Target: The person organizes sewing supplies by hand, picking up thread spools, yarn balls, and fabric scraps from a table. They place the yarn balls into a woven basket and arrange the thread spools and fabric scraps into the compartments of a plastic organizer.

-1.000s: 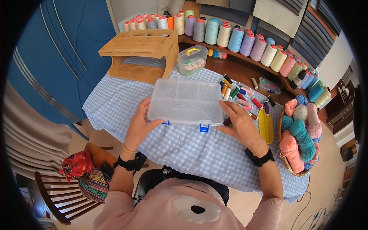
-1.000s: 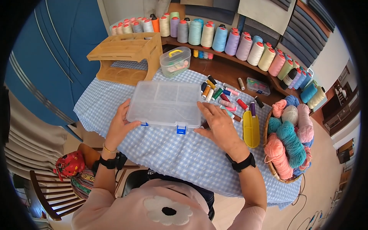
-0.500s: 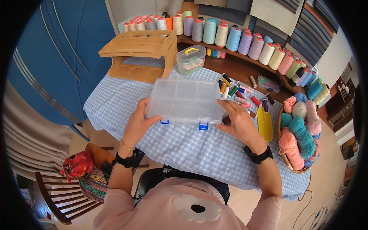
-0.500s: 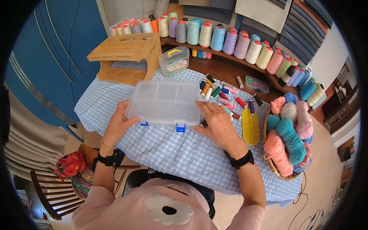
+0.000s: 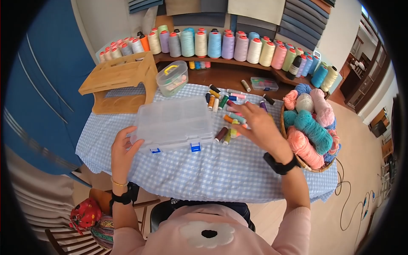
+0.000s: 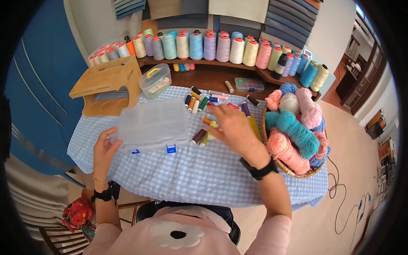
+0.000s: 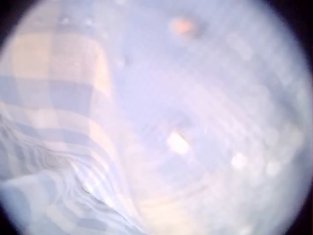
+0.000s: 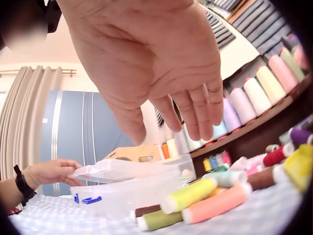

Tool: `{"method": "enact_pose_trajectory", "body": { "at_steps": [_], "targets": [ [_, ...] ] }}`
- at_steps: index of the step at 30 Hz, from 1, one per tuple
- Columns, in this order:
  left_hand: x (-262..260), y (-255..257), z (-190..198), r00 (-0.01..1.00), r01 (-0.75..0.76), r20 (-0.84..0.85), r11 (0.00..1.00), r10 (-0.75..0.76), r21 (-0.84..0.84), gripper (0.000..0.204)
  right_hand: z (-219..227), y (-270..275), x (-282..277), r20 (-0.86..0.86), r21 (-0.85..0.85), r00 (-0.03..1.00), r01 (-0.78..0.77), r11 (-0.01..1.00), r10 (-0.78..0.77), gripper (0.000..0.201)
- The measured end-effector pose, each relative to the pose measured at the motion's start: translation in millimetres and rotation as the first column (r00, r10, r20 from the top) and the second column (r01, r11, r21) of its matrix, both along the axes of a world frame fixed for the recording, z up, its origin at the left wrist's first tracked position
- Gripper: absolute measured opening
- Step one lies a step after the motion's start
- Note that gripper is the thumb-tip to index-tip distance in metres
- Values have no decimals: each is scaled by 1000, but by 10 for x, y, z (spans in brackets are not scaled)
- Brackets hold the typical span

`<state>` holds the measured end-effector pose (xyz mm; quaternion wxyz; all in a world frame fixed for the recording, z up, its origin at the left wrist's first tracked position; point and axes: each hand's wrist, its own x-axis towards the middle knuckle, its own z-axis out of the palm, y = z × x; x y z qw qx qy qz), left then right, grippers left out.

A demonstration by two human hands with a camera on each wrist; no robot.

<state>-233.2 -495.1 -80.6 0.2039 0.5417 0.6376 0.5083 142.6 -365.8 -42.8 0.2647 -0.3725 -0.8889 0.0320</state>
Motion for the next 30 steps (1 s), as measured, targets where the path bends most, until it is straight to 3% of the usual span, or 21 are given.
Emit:
{"method": "enact_pose_trajectory", "body": {
  "at_steps": [2,4,8,10,13,15,18,20,22,23,27,30],
  "targets": [
    [28,0,15,999,-14,-52,998,17,59,36,-107,17,214,111,176,988,85,981,-105,40],
    [64,6,36,994,-23,-100,992,35,123,32,-164,-43,360,263,177,942,165,970,-208,36],
    [102,26,89,989,-63,-123,985,83,162,25,-429,-184,545,390,253,873,204,946,-293,32],
    [98,49,119,988,-79,-115,980,101,182,24,-472,-248,566,460,186,830,257,948,-315,30],
    [55,49,111,997,-52,-45,977,63,206,23,-458,-269,563,439,191,845,245,951,-306,28],
    [13,34,91,975,2,-218,987,33,159,23,-463,-270,539,428,209,845,252,945,-320,26],
    [14,-55,104,984,5,-180,997,9,78,24,-537,-204,559,419,232,848,245,941,-324,23],
    [11,-65,153,977,-35,-206,993,59,114,26,-496,-220,539,394,236,868,222,946,-302,21],
    [-11,-51,339,909,-77,-397,987,127,139,27,-467,-219,528,405,194,864,238,952,-298,22],
    [-2,1,432,908,-87,-396,986,137,140,27,-469,-205,538,441,190,845,242,951,-303,24],
    [108,526,732,876,224,-466,962,-127,158,36,-393,-270,396,420,211,829,306,928,-369,24],
    [99,1200,701,768,290,-608,956,-203,47,53,-493,-215,476,451,208,821,286,935,-351,25]
  ]
}}
